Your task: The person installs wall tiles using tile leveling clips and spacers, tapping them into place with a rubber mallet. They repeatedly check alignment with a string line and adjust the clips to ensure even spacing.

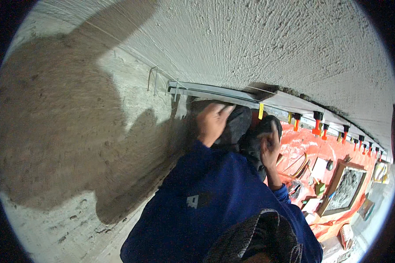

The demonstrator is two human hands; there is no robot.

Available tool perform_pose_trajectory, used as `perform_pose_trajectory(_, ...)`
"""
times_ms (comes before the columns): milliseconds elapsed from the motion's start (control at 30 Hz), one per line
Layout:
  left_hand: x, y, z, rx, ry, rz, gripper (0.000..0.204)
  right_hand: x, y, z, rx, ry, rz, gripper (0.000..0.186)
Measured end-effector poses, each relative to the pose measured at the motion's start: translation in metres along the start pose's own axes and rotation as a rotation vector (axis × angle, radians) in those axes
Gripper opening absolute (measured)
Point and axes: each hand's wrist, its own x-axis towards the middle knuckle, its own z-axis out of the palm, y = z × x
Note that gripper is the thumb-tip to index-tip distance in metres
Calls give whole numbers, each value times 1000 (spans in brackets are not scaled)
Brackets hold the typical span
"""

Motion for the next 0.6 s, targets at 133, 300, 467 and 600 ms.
perform_pose_trajectory(133, -15, -28, -44, -233, 213, -308, 25, -16, 68, -23, -385, -123, -9, 58)
perform_pose_trajectory(300, -18, -37, -64, 10, 273, -389, 33, -4, 159, -26, -675, -90, 12, 62)
perform_pose_trajectory(467, -6, -23, -51, -138, 207, -545, 53, 28, 179, -6, -950, -234, 430, 89)
perform_pose_trajectory(600, 1, -19, -36, -210, 328, -591, 57, 40, 166, 3, -936, -108, 475, 84)
